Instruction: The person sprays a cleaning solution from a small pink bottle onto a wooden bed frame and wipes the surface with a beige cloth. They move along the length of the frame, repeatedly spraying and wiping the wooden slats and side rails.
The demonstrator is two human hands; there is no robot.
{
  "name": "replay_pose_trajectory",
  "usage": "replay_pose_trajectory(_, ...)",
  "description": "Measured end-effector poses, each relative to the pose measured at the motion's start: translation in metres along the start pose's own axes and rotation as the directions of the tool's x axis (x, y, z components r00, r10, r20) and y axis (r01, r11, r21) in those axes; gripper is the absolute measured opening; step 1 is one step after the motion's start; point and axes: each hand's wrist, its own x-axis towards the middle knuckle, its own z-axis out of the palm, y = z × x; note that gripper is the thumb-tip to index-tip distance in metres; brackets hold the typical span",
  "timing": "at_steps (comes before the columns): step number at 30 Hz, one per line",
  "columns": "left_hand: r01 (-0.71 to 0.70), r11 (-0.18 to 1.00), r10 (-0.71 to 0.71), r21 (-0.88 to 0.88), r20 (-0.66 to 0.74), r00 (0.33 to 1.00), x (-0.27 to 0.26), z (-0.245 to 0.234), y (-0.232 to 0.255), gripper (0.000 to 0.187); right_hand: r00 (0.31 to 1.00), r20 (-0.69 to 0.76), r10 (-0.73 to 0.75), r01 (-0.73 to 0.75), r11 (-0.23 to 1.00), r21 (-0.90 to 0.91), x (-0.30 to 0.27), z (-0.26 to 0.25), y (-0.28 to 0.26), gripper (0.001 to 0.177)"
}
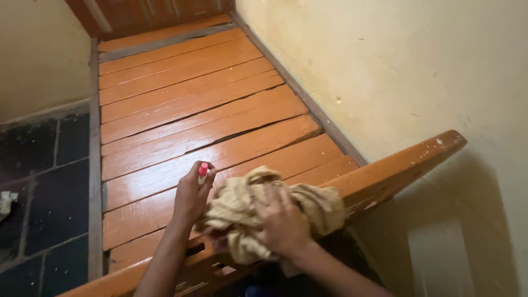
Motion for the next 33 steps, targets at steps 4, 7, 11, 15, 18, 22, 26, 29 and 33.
replay_pose_trajectory(4,0.125,0.990,-0.125,-0.058,0.002,0.992,-0.005,-0.006,-0.003,0.024,0.997,0.067,-0.044,0.039,0.997,0.070,0.019,-0.001,-0.015,0.080)
replay_pose_trajectory(7,0.058,0.998,-0.060,-0.032,-0.054,0.997,-0.011,-0.009,-0.014,0.023,0.994,0.035,-0.104,0.100,0.991,0.088,0.026,-0.002,0.005,0.067)
replay_pose_trajectory(11,0.053,0.988,-0.064,-0.146,-0.078,0.995,-0.017,-0.011,-0.024,0.023,0.995,-0.075,0.070,-0.073,0.997,-0.038,0.015,-0.006,0.080,0.073)
replay_pose_trajectory(15,0.075,0.987,-0.088,-0.139,-0.092,0.992,-0.019,-0.012,-0.022,0.023,0.923,-0.120,0.367,-0.384,0.900,-0.204,-0.013,-0.024,0.215,0.076)
replay_pose_trajectory(18,0.095,0.989,-0.103,-0.116,-0.071,0.992,-0.018,-0.012,-0.019,0.023,0.843,-0.129,0.522,-0.533,0.781,-0.326,-0.036,-0.032,0.304,0.079)
replay_pose_trajectory(22,0.051,0.990,-0.062,-0.128,-0.083,0.995,-0.019,-0.010,-0.019,0.023,0.853,-0.305,0.424,-0.522,0.681,-0.513,-0.058,-0.030,0.364,0.082)
replay_pose_trajectory(26,0.042,0.987,-0.055,-0.153,-0.080,0.995,-0.016,-0.007,-0.019,0.022,0.848,-0.257,0.463,-0.523,0.657,-0.543,-0.059,-0.024,0.352,0.081)
replay_pose_trajectory(29,-0.045,0.999,0.044,-0.030,-0.058,0.997,-0.011,-0.002,-0.015,0.025,0.867,-0.167,0.469,-0.481,0.705,-0.521,-0.054,-0.033,0.319,0.082)
replay_pose_trajectory(33,-0.058,0.998,0.058,0.019,-0.008,0.998,-0.003,0.003,-0.009,0.025,0.941,-0.148,0.303,-0.336,0.802,-0.494,-0.030,-0.045,0.240,0.078)
